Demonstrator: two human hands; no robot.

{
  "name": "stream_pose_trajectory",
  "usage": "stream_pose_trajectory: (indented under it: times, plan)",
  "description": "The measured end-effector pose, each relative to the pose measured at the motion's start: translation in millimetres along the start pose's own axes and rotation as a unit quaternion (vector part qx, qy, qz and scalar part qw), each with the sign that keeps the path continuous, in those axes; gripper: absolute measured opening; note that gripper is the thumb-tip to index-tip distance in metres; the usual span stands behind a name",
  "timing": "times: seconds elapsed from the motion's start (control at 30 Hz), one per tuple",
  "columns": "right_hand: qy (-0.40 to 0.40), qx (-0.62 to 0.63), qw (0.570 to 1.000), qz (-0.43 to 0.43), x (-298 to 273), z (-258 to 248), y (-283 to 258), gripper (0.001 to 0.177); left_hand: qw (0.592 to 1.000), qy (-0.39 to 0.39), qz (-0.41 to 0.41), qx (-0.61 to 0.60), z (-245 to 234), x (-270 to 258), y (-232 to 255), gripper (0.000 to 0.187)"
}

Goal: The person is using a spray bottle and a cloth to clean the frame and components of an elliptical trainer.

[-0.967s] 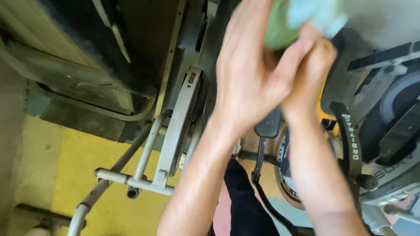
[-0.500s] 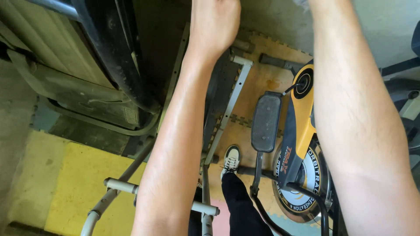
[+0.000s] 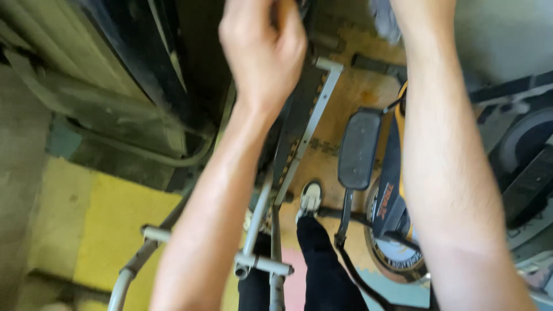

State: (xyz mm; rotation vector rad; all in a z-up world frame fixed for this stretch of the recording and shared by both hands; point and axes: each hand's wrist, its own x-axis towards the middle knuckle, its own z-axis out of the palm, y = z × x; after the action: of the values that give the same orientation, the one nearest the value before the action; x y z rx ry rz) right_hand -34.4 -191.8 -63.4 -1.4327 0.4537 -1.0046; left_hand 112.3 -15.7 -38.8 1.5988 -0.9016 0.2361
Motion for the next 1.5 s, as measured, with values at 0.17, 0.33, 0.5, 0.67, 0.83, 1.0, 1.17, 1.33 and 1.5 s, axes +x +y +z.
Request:
stream_pose_trajectory:
  times: [0.17, 0.33, 0.5, 0.67, 0.83, 1.0, 1.17, 1.33, 1.5]
  plan:
    - [0.018, 0.087, 0.992, 0.086, -71, 12, 41, 0.025, 0.998, -0.044, 0.046, 0.013, -58, -43, 19, 0.019]
    - [0.064, 0.202, 0.836, 0.507, -178, 20, 92, 0.047, 0.968, -0.208, -0.061, 0.126, -69, -119, -13, 0.019]
    - [0.181, 0.224, 0.795, 0.534, -278, 29, 195, 0.031, 0.908, -0.349, -0.080, 0.217, -73, -185, -49, 0.024]
    - [0.243, -0.014, 0.839, 0.486, -327, 63, 235, 0.034, 0.757, -0.520, 0.018, 0.395, -72, -223, -60, 0.041]
    - [0.116, 0.108, 0.874, 0.460, -338, 104, 223, 0.044, 0.598, -0.630, -0.010, 0.495, -87, -241, -31, 0.032]
    - [-0.013, -0.038, 0.920, 0.390, -332, 94, 252, 0.036, 0.631, -0.601, 0.016, 0.490, -115, -259, -15, 0.045]
    - [0.071, -0.123, 0.853, 0.502, -293, 107, 238, 0.038, 0.709, -0.534, 0.017, 0.460, -130, -276, -16, 0.057]
    - [0.053, -0.195, 0.921, 0.333, -301, 106, 215, 0.029, 0.459, -0.729, -0.030, 0.507, -118, -242, 0, 0.026]
    - [-0.027, -0.240, 0.899, 0.365, -301, 110, 145, 0.026, 0.576, -0.636, -0.006, 0.514, -123, -265, -19, 0.035]
